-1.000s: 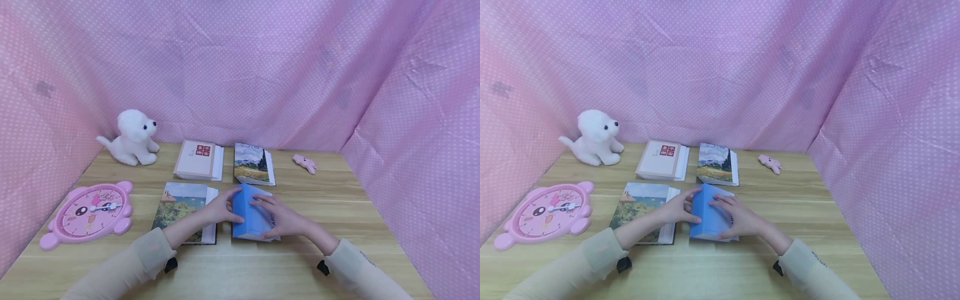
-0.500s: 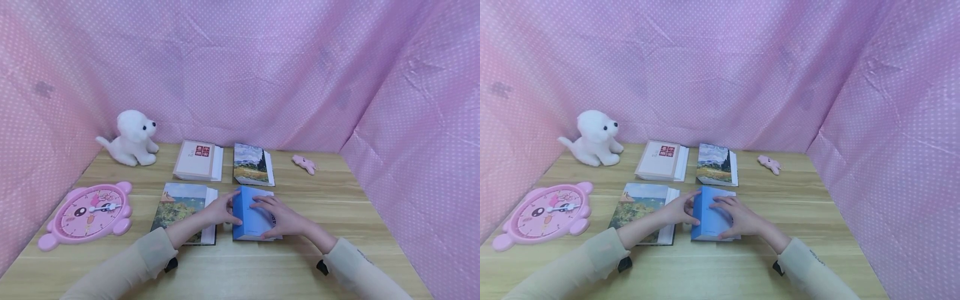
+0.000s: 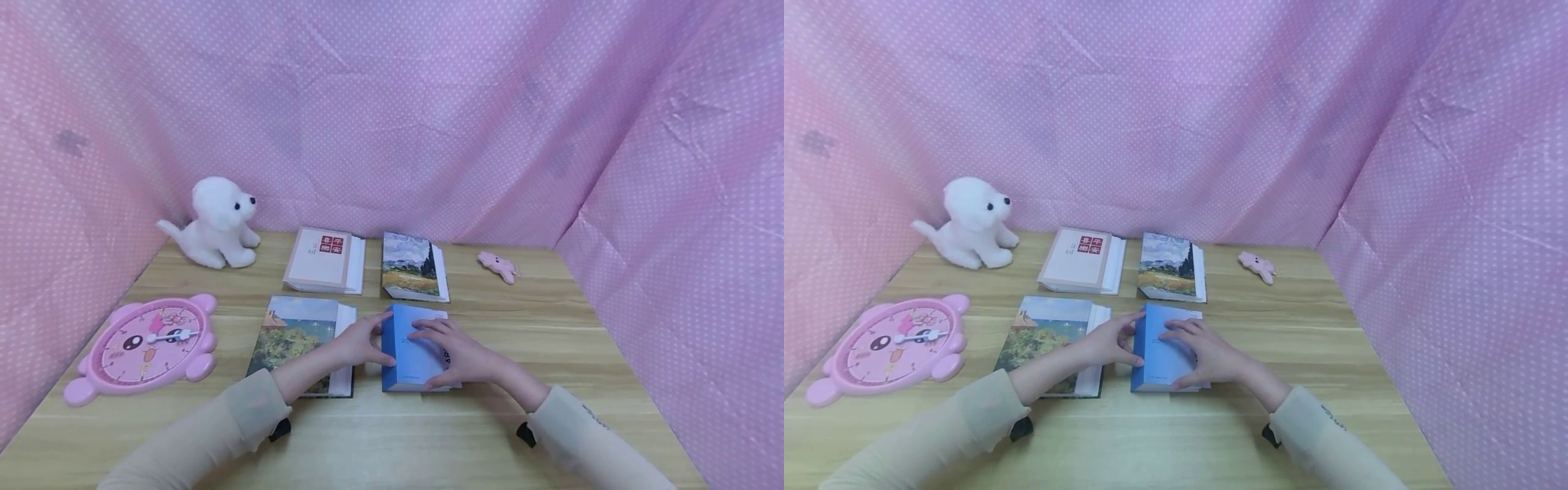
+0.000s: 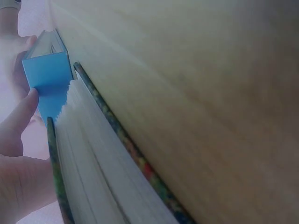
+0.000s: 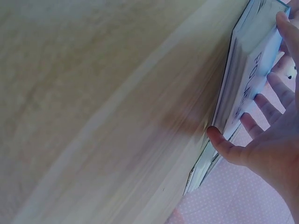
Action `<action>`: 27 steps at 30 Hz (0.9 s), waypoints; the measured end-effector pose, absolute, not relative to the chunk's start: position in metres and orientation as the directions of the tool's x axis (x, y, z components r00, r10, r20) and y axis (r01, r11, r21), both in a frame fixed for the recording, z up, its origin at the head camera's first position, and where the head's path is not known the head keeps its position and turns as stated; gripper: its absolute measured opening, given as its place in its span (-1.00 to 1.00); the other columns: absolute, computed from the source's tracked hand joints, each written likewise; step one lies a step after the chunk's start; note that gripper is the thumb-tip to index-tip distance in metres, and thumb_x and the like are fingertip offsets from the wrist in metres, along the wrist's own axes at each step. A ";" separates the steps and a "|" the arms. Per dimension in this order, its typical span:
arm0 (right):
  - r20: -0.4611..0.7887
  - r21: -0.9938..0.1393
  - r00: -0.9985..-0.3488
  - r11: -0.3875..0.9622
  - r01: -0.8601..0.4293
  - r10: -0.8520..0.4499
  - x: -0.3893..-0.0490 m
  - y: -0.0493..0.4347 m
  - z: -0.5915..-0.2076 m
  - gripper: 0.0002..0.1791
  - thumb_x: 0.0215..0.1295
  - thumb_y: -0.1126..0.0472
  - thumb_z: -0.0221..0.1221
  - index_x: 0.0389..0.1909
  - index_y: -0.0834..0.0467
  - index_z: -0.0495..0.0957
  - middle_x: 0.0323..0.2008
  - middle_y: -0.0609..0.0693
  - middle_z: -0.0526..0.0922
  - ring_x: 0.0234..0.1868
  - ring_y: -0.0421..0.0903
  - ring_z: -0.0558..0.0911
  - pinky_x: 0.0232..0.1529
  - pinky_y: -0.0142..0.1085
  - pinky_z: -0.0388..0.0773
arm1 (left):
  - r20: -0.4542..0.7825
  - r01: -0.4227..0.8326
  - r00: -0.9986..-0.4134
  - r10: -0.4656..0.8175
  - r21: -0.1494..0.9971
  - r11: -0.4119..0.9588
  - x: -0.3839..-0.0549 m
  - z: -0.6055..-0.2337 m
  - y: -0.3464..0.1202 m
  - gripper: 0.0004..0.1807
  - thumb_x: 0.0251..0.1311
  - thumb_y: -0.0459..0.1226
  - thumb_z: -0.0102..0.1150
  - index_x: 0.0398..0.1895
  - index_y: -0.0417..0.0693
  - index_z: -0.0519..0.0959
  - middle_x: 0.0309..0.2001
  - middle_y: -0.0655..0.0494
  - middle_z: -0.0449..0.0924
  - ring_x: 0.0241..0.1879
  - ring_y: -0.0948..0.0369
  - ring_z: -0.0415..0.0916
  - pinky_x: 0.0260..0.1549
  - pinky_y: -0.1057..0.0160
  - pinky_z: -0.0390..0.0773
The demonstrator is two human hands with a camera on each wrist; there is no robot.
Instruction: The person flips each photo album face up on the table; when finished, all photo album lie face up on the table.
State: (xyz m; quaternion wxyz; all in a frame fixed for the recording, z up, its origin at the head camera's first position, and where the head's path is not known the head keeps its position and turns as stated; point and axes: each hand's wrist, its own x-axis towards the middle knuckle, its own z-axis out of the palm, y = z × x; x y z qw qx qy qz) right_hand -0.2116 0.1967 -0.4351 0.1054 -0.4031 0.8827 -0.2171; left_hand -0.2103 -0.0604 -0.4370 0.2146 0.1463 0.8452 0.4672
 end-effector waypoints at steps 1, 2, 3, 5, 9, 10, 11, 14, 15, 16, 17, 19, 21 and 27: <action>-0.006 -0.469 -0.650 0.576 -0.670 -0.760 -0.211 0.197 -0.435 -0.12 -0.05 -0.29 0.33 0.33 -0.14 0.27 0.42 -0.06 0.15 0.43 0.10 0.07 0.30 0.24 0.13 | -0.228 0.044 -0.864 0.449 0.854 0.519 -0.210 -0.437 -0.060 0.06 -0.10 -0.18 0.48 0.47 -0.06 0.05 0.25 -0.35 0.31 -0.29 0.22 0.59 -0.13 0.13 0.61; -0.004 -0.470 -0.648 0.573 -0.671 -0.762 -0.211 0.196 -0.435 -0.12 -0.05 -0.28 0.33 0.33 -0.14 0.28 0.42 -0.05 0.15 0.43 0.11 0.07 0.30 0.25 0.13 | -0.229 0.045 -0.864 0.448 0.852 0.521 -0.210 -0.438 -0.061 0.06 -0.09 -0.18 0.48 0.47 -0.06 0.05 0.25 -0.35 0.31 -0.29 0.22 0.59 -0.13 0.13 0.61; -0.001 -0.473 -0.646 0.570 -0.672 -0.763 -0.211 0.196 -0.435 -0.12 -0.05 -0.27 0.34 0.33 -0.13 0.28 0.42 -0.04 0.15 0.42 0.12 0.07 0.29 0.26 0.13 | -0.230 0.045 -0.864 0.448 0.851 0.523 -0.210 -0.438 -0.061 0.06 -0.09 -0.17 0.48 0.47 -0.05 0.05 0.26 -0.35 0.31 -0.30 0.22 0.59 -0.13 0.13 0.61; 0.003 -0.474 -0.641 0.563 -0.677 -0.768 -0.211 0.196 -0.434 -0.13 -0.04 -0.26 0.34 0.33 -0.11 0.29 0.42 -0.02 0.16 0.42 0.13 0.08 0.28 0.25 0.15 | -0.233 0.044 -0.865 0.445 0.848 0.529 -0.211 -0.438 -0.061 0.06 -0.09 -0.17 0.47 0.47 -0.04 0.05 0.25 -0.34 0.31 -0.30 0.23 0.59 -0.15 0.15 0.61; 0.013 -0.453 -0.625 0.553 -0.699 -0.781 -0.212 0.195 -0.427 -0.12 -0.07 -0.24 0.37 0.31 -0.07 0.31 0.41 0.03 0.18 0.39 0.13 0.13 0.25 0.21 0.24 | -0.224 0.050 -0.871 0.437 0.845 0.532 -0.211 -0.437 -0.065 0.06 -0.09 -0.18 0.47 0.47 0.00 0.05 0.23 -0.25 0.35 -0.31 0.24 0.59 -0.24 0.22 0.62; 0.015 -0.438 -0.624 0.556 -0.706 -0.781 -0.213 0.195 -0.424 -0.11 -0.08 -0.24 0.37 0.31 -0.06 0.31 0.41 0.03 0.18 0.39 0.12 0.14 0.25 0.19 0.25 | -0.214 0.060 -0.874 0.436 0.843 0.534 -0.211 -0.436 -0.066 0.05 -0.09 -0.19 0.47 0.47 0.01 0.05 0.22 -0.23 0.36 -0.31 0.24 0.58 -0.27 0.24 0.62; 0.019 -0.424 -0.626 0.561 -0.711 -0.780 -0.213 0.195 -0.421 -0.10 -0.09 -0.23 0.39 0.31 -0.05 0.31 0.41 0.04 0.18 0.39 0.12 0.14 0.24 0.17 0.27 | -0.198 0.076 -0.879 0.435 0.840 0.537 -0.211 -0.435 -0.068 0.05 -0.09 -0.19 0.47 0.47 0.01 0.07 0.21 -0.21 0.38 -0.31 0.25 0.58 -0.29 0.25 0.61; 0.031 -0.412 -0.645 0.578 -0.704 -0.763 -0.215 0.196 -0.408 -0.09 -0.13 -0.16 0.44 0.30 -0.01 0.33 0.41 0.05 0.18 0.39 0.13 0.13 0.23 0.17 0.29 | -0.148 0.128 -0.891 0.430 0.826 0.549 -0.211 -0.427 -0.076 0.00 -0.09 -0.21 0.47 0.45 -0.02 0.12 0.18 -0.19 0.42 -0.30 0.24 0.57 -0.34 0.26 0.61; 0.038 -0.410 -0.653 0.584 -0.701 -0.757 -0.215 0.197 -0.404 -0.09 -0.13 -0.13 0.45 0.30 0.00 0.33 0.41 0.06 0.17 0.39 0.13 0.12 0.23 0.17 0.29 | -0.133 0.145 -0.893 0.430 0.819 0.555 -0.210 -0.423 -0.079 -0.01 -0.08 -0.20 0.47 0.44 -0.03 0.13 0.19 -0.18 0.42 -0.29 0.24 0.57 -0.35 0.27 0.61; 0.043 -0.411 -0.662 0.591 -0.695 -0.749 -0.216 0.198 -0.399 -0.09 -0.13 -0.10 0.46 0.30 0.01 0.33 0.41 0.07 0.17 0.39 0.14 0.11 0.24 0.18 0.28 | -0.116 0.166 -0.894 0.433 0.811 0.560 -0.211 -0.418 -0.083 -0.03 -0.07 -0.20 0.46 0.43 -0.06 0.14 0.19 -0.18 0.42 -0.27 0.23 0.56 -0.34 0.26 0.61; 0.049 -0.424 -0.670 0.592 -0.685 -0.741 -0.216 0.199 -0.395 -0.11 -0.13 -0.06 0.47 0.29 0.02 0.34 0.41 0.08 0.17 0.39 0.14 0.10 0.23 0.19 0.28 | -0.102 0.183 -0.895 0.435 0.804 0.565 -0.211 -0.414 -0.087 -0.04 -0.05 -0.19 0.45 0.43 -0.07 0.14 0.20 -0.18 0.41 -0.25 0.22 0.56 -0.33 0.26 0.61; 0.069 -0.428 -0.681 0.595 -0.680 -0.729 -0.217 0.201 -0.387 -0.12 -0.12 -0.02 0.47 0.29 0.03 0.34 0.41 0.09 0.17 0.39 0.16 0.10 0.23 0.21 0.26 | -0.082 0.204 -0.898 0.431 0.791 0.576 -0.211 -0.405 -0.096 -0.04 -0.02 -0.15 0.42 0.45 -0.04 0.12 0.23 -0.14 0.38 -0.19 0.20 0.56 -0.27 0.27 0.62; 0.103 -0.414 -0.689 0.599 -0.685 -0.718 -0.219 0.205 -0.381 -0.11 -0.13 -0.01 0.47 0.30 0.03 0.34 0.40 0.11 0.19 0.38 0.17 0.12 0.22 0.22 0.26 | -0.050 0.238 -0.902 0.430 0.772 0.589 -0.211 -0.397 -0.107 -0.05 0.01 -0.10 0.39 0.45 -0.01 0.10 0.26 -0.10 0.36 -0.12 0.15 0.55 -0.22 0.25 0.62; 0.218 -0.347 -0.710 0.627 -0.698 -0.670 -0.229 0.218 -0.367 -0.11 -0.11 0.00 0.46 0.30 0.08 0.32 0.39 0.14 0.19 0.37 0.22 0.15 0.27 0.22 0.20 | 0.088 0.317 -0.928 0.362 0.699 0.641 -0.212 -0.376 -0.137 -0.15 0.11 -0.06 0.31 0.44 0.04 0.13 0.29 -0.10 0.32 0.01 -0.03 0.51 -0.13 0.11 0.62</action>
